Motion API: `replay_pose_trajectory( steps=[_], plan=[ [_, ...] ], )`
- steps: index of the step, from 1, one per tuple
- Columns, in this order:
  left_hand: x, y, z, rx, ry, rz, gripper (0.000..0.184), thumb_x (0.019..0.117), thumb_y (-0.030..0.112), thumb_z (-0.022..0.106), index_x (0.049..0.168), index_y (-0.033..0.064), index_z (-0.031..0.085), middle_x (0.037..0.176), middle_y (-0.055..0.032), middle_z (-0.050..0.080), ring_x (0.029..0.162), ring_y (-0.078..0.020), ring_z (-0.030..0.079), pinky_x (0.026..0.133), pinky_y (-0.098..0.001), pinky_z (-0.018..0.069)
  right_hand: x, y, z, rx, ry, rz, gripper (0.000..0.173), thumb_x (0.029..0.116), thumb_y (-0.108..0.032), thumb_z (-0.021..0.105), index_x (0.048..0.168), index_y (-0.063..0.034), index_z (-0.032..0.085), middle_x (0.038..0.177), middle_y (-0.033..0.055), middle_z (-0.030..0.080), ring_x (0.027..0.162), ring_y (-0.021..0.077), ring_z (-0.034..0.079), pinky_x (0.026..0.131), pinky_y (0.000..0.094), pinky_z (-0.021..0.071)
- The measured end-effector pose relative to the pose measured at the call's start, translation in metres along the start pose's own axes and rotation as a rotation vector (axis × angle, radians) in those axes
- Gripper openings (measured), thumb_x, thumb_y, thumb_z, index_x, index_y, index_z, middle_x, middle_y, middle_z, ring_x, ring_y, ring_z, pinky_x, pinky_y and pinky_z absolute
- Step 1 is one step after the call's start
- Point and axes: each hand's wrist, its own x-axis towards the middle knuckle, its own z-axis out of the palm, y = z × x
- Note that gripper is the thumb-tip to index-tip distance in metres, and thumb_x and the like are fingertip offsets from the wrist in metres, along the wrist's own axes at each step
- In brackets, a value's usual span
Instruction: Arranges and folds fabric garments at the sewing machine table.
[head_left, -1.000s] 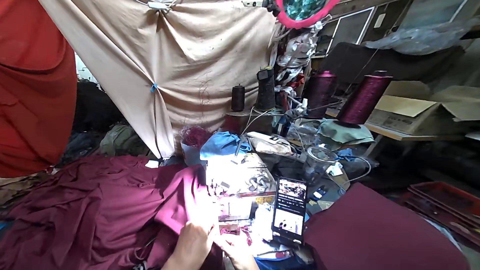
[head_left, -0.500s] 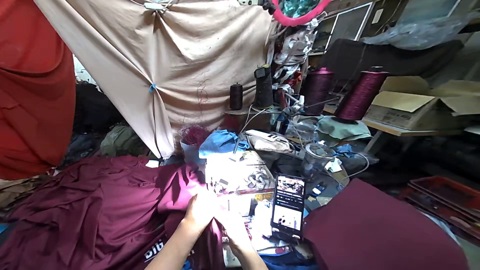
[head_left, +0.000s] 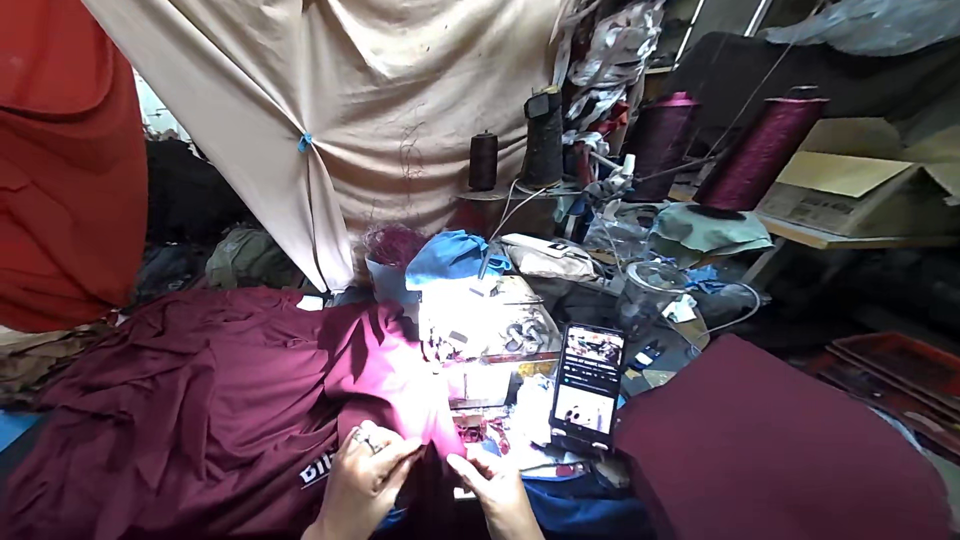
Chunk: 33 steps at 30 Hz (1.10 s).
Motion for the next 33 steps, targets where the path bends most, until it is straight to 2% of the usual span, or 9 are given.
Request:
replay_pose_trajectory(
  steps=[3, 5, 12, 19, 24, 26, 29, 30, 33],
  plan=[
    [-0.002, 0.008, 0.014, 0.009, 0.013, 0.065, 0.015, 0.098, 0.033, 0.067, 0.099, 0.0256, 0.08, 0.086, 0.0049, 0.071, 0.087, -0.0077, 0.063, 0.082, -0.0269, 0.0491, -0.001, -0.001, 0.006, 0.12, -0.009, 0.074, 0.007, 0.0904, -0.005, 0.073, 0.086, -0.001, 0.068, 0.072, 0.0026, 0.067, 0.064, 0.0081, 0.064, 0.063, 0.0249, 0.0559],
    [-0.005, 0.008, 0.02, 0.047, -0.015, 0.081, 0.018, 0.099, 0.035, 0.064, 0.098, 0.0253, 0.079, 0.087, 0.0044, 0.07, 0.089, -0.009, 0.063, 0.083, -0.0278, 0.0483, -0.003, 0.0, 0.008, 0.159, -0.011, 0.07, 0.005, 0.0904, -0.002, 0.071, 0.087, -0.0005, 0.068, 0.074, 0.0036, 0.068, 0.066, 0.0095, 0.066, 0.064, 0.0261, 0.0578],
    [-0.013, 0.014, 0.026, -0.081, 0.015, 0.065, 0.009, 0.095, 0.024, 0.071, 0.096, 0.0216, 0.079, 0.091, 0.0043, 0.07, 0.095, -0.0077, 0.062, 0.088, -0.0243, 0.0483, -0.01, -0.002, 0.006, 0.14, -0.034, 0.039, 0.008, 0.09, -0.001, 0.068, 0.083, -0.0024, 0.072, 0.076, 0.0011, 0.069, 0.07, 0.0056, 0.064, 0.068, 0.0222, 0.0558],
    [-0.015, 0.017, 0.027, -0.088, -0.039, 0.062, 0.009, 0.0947, 0.023, 0.07, 0.095, 0.0198, 0.079, 0.09, 0.0038, 0.071, 0.094, -0.008, 0.063, 0.089, -0.0254, 0.0489, -0.01, 0.002, 0.005, 0.142, -0.039, 0.049, 0.01, 0.0886, -0.001, 0.066, 0.081, -0.0026, 0.072, 0.075, 0.0023, 0.07, 0.072, 0.0081, 0.068, 0.072, 0.0248, 0.0582],
    [-0.016, 0.017, 0.027, -0.114, -0.034, 0.118, 0.009, 0.0953, 0.018, 0.07, 0.097, 0.0176, 0.079, 0.089, 0.0014, 0.069, 0.093, -0.0097, 0.062, 0.089, -0.0248, 0.049, -0.009, -0.002, 0.005, 0.119, -0.032, 0.066, 0.013, 0.0939, -0.01, 0.069, 0.087, -0.0011, 0.075, 0.079, 0.0047, 0.074, 0.076, 0.0103, 0.071, 0.077, 0.0271, 0.0599],
    [-0.017, 0.016, 0.03, -0.105, 0.004, 0.148, 0.01, 0.0956, 0.024, 0.071, 0.099, 0.0176, 0.078, 0.093, 0.0013, 0.068, 0.098, -0.0106, 0.062, 0.093, -0.0258, 0.0483, -0.006, -0.003, 0.007, 0.108, -0.015, 0.046, 0.013, 0.093, -0.011, 0.071, 0.085, -0.0015, 0.075, 0.078, 0.0042, 0.072, 0.075, 0.0091, 0.069, 0.075, 0.0258, 0.0582],
    [-0.018, 0.01, 0.036, 0.129, 0.013, 0.136, 0.043, 0.0884, 0.06, 0.07, 0.112, 0.0253, 0.065, 0.115, 0.0016, 0.068, 0.114, -0.0139, 0.059, 0.103, -0.0343, 0.0417, -0.004, -0.01, 0.008, 0.096, -0.012, 0.021, 0.013, 0.0926, -0.008, 0.07, 0.082, -0.0022, 0.073, 0.076, 0.0024, 0.069, 0.072, 0.0071, 0.065, 0.071, 0.024, 0.0568],
    [-0.015, 0.005, 0.038, 0.212, 0.022, 0.138, 0.046, 0.0856, 0.059, 0.07, 0.114, 0.0246, 0.063, 0.114, -0.0011, 0.069, 0.112, -0.0174, 0.062, 0.102, -0.0379, 0.0436, -0.003, -0.011, 0.009, 0.078, -0.012, 0.003, 0.013, 0.0919, -0.006, 0.069, 0.08, -0.0025, 0.071, 0.075, 0.0018, 0.068, 0.071, 0.0069, 0.064, 0.07, 0.0236, 0.0561],
    [0.007, -0.008, 0.037, 0.379, 0.025, 0.166, 0.022, 0.0827, 0.021, 0.067, 0.103, 0.0209, 0.074, 0.095, -0.0061, 0.074, 0.096, -0.0248, 0.069, 0.091, -0.0454, 0.0513, -0.001, 0.001, 0.01, -0.019, -0.014, -0.063, 0.014, 0.0905, -0.003, 0.067, 0.077, -0.0014, 0.069, 0.073, 0.0047, 0.07, 0.068, 0.0112, 0.069, 0.067, 0.0266, 0.0601]
  ],
)
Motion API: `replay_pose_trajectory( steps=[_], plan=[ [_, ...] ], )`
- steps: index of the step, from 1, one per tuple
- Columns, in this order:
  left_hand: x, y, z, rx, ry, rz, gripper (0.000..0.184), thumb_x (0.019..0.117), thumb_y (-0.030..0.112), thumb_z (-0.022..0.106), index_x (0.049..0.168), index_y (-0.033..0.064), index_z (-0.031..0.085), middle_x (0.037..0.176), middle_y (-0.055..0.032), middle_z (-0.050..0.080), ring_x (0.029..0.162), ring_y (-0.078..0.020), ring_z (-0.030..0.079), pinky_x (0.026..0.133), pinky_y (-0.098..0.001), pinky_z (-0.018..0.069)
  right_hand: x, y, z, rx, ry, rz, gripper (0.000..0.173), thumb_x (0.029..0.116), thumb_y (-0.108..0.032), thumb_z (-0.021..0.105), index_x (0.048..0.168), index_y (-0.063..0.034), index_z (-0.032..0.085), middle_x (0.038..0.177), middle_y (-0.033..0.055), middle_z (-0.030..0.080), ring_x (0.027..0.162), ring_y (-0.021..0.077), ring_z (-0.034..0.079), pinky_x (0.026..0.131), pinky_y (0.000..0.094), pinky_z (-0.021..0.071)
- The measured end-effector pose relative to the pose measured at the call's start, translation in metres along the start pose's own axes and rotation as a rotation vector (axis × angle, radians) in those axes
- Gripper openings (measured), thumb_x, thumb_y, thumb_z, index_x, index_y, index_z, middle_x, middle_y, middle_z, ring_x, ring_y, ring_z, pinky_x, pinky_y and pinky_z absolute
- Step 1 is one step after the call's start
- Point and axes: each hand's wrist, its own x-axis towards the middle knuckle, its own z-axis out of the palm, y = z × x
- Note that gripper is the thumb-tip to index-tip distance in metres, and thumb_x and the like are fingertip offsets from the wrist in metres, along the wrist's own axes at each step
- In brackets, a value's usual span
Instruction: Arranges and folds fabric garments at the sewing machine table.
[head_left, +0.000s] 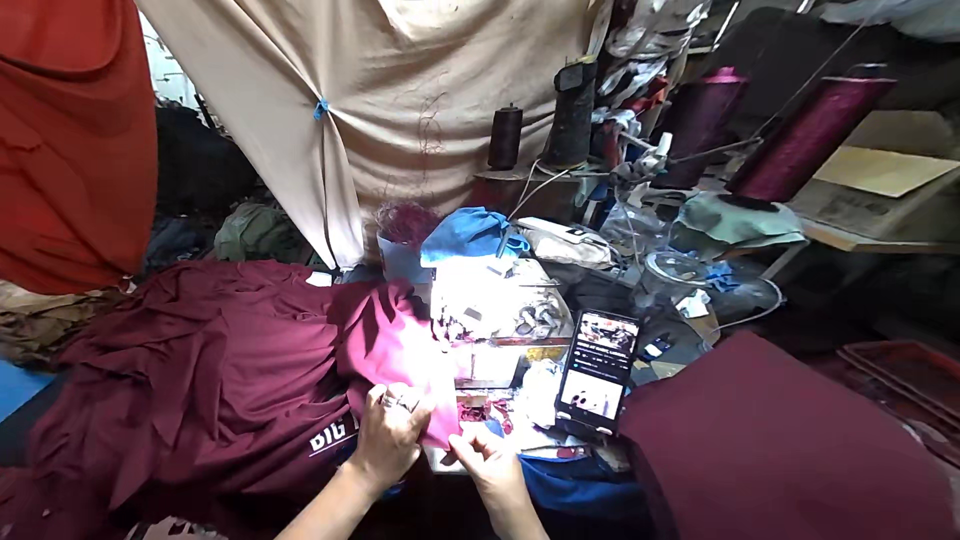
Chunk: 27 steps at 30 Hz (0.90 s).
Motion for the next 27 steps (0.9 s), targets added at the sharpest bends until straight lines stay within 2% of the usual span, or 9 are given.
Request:
replay_pose_trajectory(
  steps=[3, 5, 8, 11, 17, 20, 22, 24, 27],
  plan=[
    [0.028, 0.001, -0.005, 0.092, -0.13, 0.002, 0.042, 0.0833, 0.005, 0.066, 0.117, 0.0275, 0.076, 0.113, -0.0044, 0.074, 0.105, -0.0272, 0.068, 0.089, -0.0479, 0.0516, -0.003, 0.021, 0.001, -0.082, 0.036, 0.019, 0.013, 0.0885, -0.006, 0.068, 0.075, -0.0036, 0.068, 0.07, 0.0011, 0.067, 0.066, 0.0084, 0.067, 0.065, 0.0261, 0.0588],
    [0.031, 0.004, -0.001, 0.096, -0.214, -0.023, 0.057, 0.0857, 0.001, 0.064, 0.133, 0.0321, 0.068, 0.138, -0.0002, 0.066, 0.125, -0.0269, 0.061, 0.104, -0.053, 0.0418, -0.005, 0.027, 0.0, -0.106, 0.061, 0.04, 0.012, 0.0882, -0.006, 0.068, 0.077, -0.0039, 0.067, 0.07, 0.0002, 0.065, 0.066, 0.0073, 0.065, 0.065, 0.025, 0.0577],
    [0.028, 0.002, 0.007, 0.112, -0.232, -0.026, 0.064, 0.0849, -0.001, 0.063, 0.139, 0.0331, 0.064, 0.148, 0.0045, 0.059, 0.136, -0.0243, 0.054, 0.111, -0.0569, 0.0349, -0.009, 0.025, 0.002, -0.096, 0.096, 0.036, 0.012, 0.0887, -0.003, 0.068, 0.077, -0.0032, 0.067, 0.069, -0.001, 0.066, 0.065, 0.005, 0.066, 0.065, 0.0234, 0.0579],
    [0.027, -0.002, 0.008, 0.061, -0.238, -0.038, 0.062, 0.0869, -0.001, 0.061, 0.14, 0.0306, 0.063, 0.149, 0.0033, 0.058, 0.139, -0.0255, 0.052, 0.112, -0.0595, 0.0349, -0.001, 0.022, 0.006, -0.094, 0.116, 0.025, 0.01, 0.0913, -0.001, 0.066, 0.082, 0.0004, 0.069, 0.073, 0.0023, 0.068, 0.067, 0.0067, 0.067, 0.067, 0.0235, 0.059],
    [0.039, -0.013, 0.006, 0.0, -0.233, 0.007, 0.047, 0.0946, 0.005, 0.056, 0.134, 0.0271, 0.068, 0.142, 0.0003, 0.063, 0.135, -0.0263, 0.056, 0.112, -0.0561, 0.0379, 0.056, 0.003, 0.012, -0.175, 0.163, 0.013, 0.013, 0.0945, -0.006, 0.065, 0.085, -0.0001, 0.071, 0.07, -0.002, 0.065, 0.065, 0.0019, 0.062, 0.065, 0.0214, 0.053],
    [0.046, -0.017, 0.007, -0.04, -0.19, 0.017, 0.04, 0.0964, 0.006, 0.054, 0.127, 0.0247, 0.072, 0.138, 0.0012, 0.066, 0.131, -0.0254, 0.059, 0.111, -0.0526, 0.0419, 0.086, -0.005, 0.015, -0.21, 0.166, 0.047, 0.021, 0.0969, -0.012, 0.066, 0.107, 0.0069, 0.068, 0.078, 0.0048, 0.067, 0.069, 0.0077, 0.063, 0.068, 0.028, 0.0547],
    [0.053, -0.02, 0.009, -0.111, -0.173, -0.005, 0.036, 0.0971, 0.006, 0.053, 0.122, 0.0223, 0.072, 0.135, -0.0004, 0.068, 0.129, -0.0264, 0.061, 0.108, -0.0535, 0.0448, 0.097, -0.006, 0.016, -0.178, 0.156, 0.054, 0.028, 0.0985, -0.014, 0.064, 0.116, 0.0076, 0.064, 0.075, 0.0045, 0.065, 0.061, 0.0075, 0.06, 0.058, 0.0256, 0.0533],
    [0.058, -0.023, 0.011, -0.168, -0.193, -0.045, 0.035, 0.0978, 0.006, 0.052, 0.122, 0.0222, 0.072, 0.135, -0.002, 0.067, 0.13, -0.0272, 0.059, 0.107, -0.0549, 0.0449, 0.103, -0.001, 0.015, -0.147, 0.131, 0.057, 0.029, 0.0999, -0.018, 0.062, 0.117, 0.0054, 0.063, 0.07, 0.0034, 0.062, 0.055, 0.0084, 0.057, 0.052, 0.0262, 0.0509],
    [0.061, -0.024, 0.01, -0.225, -0.268, -0.11, 0.036, 0.0972, 0.005, 0.053, 0.121, 0.0215, 0.074, 0.134, -0.0034, 0.068, 0.13, -0.0291, 0.059, 0.107, -0.0588, 0.0418, 0.107, 0.009, 0.007, -0.108, 0.08, 0.02, 0.03, 0.0998, -0.019, 0.061, 0.12, 0.0029, 0.063, 0.081, 0.0048, 0.065, 0.062, 0.01, 0.06, 0.057, 0.0286, 0.0536]
  ],
)
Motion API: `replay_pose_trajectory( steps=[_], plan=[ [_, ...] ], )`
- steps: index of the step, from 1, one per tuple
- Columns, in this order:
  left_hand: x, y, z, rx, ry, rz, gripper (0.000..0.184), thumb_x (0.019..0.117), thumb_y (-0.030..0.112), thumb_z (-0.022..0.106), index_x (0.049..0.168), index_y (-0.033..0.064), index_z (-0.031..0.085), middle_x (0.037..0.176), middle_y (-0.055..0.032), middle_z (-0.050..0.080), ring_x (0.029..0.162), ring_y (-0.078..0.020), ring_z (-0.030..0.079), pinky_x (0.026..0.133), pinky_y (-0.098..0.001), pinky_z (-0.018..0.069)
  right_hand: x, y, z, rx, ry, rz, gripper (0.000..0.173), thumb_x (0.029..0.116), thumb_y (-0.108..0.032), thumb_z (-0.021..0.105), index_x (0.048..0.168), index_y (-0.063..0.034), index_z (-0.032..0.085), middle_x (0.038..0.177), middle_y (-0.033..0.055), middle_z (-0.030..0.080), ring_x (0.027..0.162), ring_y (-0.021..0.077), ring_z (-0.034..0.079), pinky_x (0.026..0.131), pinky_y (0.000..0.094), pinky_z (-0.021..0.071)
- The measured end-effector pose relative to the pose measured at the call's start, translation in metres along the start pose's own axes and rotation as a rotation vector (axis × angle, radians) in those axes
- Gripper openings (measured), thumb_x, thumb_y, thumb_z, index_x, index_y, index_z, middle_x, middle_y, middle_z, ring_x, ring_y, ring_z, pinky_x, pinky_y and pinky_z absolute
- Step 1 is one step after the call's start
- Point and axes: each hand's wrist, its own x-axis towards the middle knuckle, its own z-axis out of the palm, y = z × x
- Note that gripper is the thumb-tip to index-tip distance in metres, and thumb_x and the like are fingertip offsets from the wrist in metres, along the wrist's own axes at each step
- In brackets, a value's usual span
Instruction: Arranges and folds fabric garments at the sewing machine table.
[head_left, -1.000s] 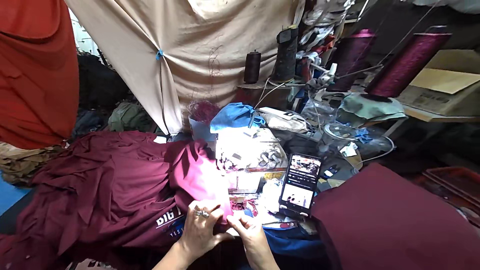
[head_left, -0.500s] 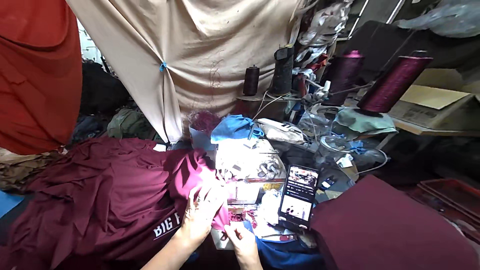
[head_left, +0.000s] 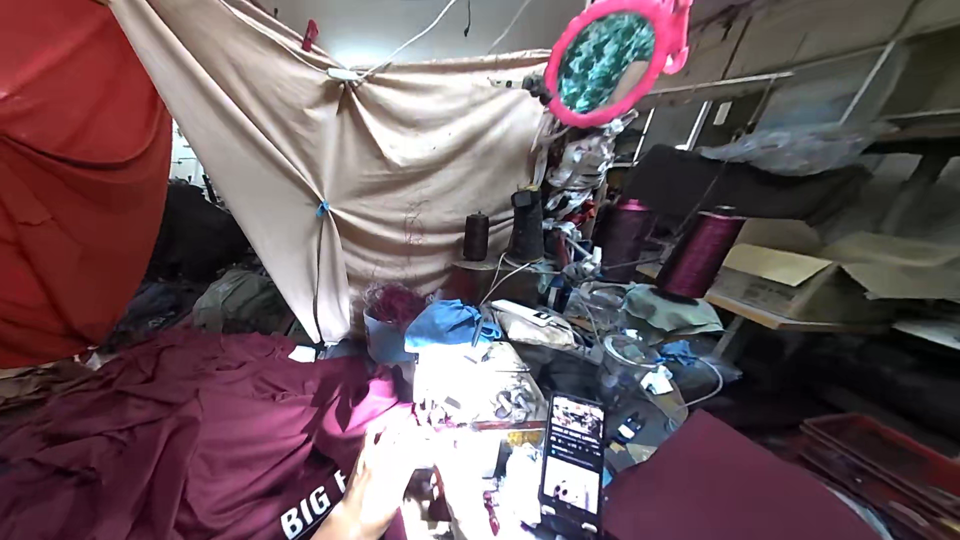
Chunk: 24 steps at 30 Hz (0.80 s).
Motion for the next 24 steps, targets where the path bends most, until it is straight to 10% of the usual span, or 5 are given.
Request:
replay_pose_trajectory(
  steps=[7, 14, 18, 24],
  plan=[
    [0.034, 0.005, -0.003, 0.06, -0.47, -0.345, 0.047, 0.0993, -0.002, 0.051, 0.145, 0.0068, 0.057, 0.154, -0.0214, 0.048, 0.147, -0.044, 0.038, 0.119, -0.0651, 0.0256, -0.004, 0.001, 0.0, 0.032, -0.011, -0.007, 0.03, 0.1016, -0.013, 0.058, 0.126, 0.0052, 0.059, 0.08, 0.0056, 0.065, 0.058, 0.0089, 0.058, 0.052, 0.0264, 0.0519],
    [0.027, 0.01, -0.007, -0.081, -0.319, -0.464, 0.046, 0.1019, 0.011, 0.053, 0.148, 0.0046, 0.052, 0.156, -0.0251, 0.043, 0.145, -0.0407, 0.042, 0.118, -0.0537, 0.0357, -0.004, 0.002, 0.0, 0.021, -0.024, 0.048, 0.028, 0.1024, -0.018, 0.056, 0.12, 0.0032, 0.062, 0.075, 0.0051, 0.062, 0.056, 0.0111, 0.057, 0.051, 0.0287, 0.0513],
    [-0.008, 0.006, -0.001, -0.211, -0.06, -0.319, 0.044, 0.1034, 0.012, 0.047, 0.147, 0.0067, 0.055, 0.151, -0.0211, 0.051, 0.139, -0.0345, 0.051, 0.111, -0.0505, 0.045, -0.012, 0.003, -0.005, -0.251, 0.08, -0.159, 0.034, 0.0904, -0.012, 0.072, 0.118, 0.0076, 0.067, 0.11, 0.0177, 0.071, 0.102, 0.0198, 0.068, 0.094, 0.0374, 0.055],
    [-0.036, 0.049, -0.051, -0.059, -0.247, -0.246, 0.034, 0.0943, -0.002, 0.054, 0.124, 0.0013, 0.071, 0.125, -0.0218, 0.07, 0.118, -0.0464, 0.064, 0.098, -0.0601, 0.0506, -0.025, -0.009, -0.015, -0.4, -0.274, -0.293, 0.031, 0.0975, -0.018, 0.061, 0.117, 0.0042, 0.072, 0.114, 0.0174, 0.073, 0.105, 0.0216, 0.07, 0.095, 0.039, 0.0553]
  ],
)
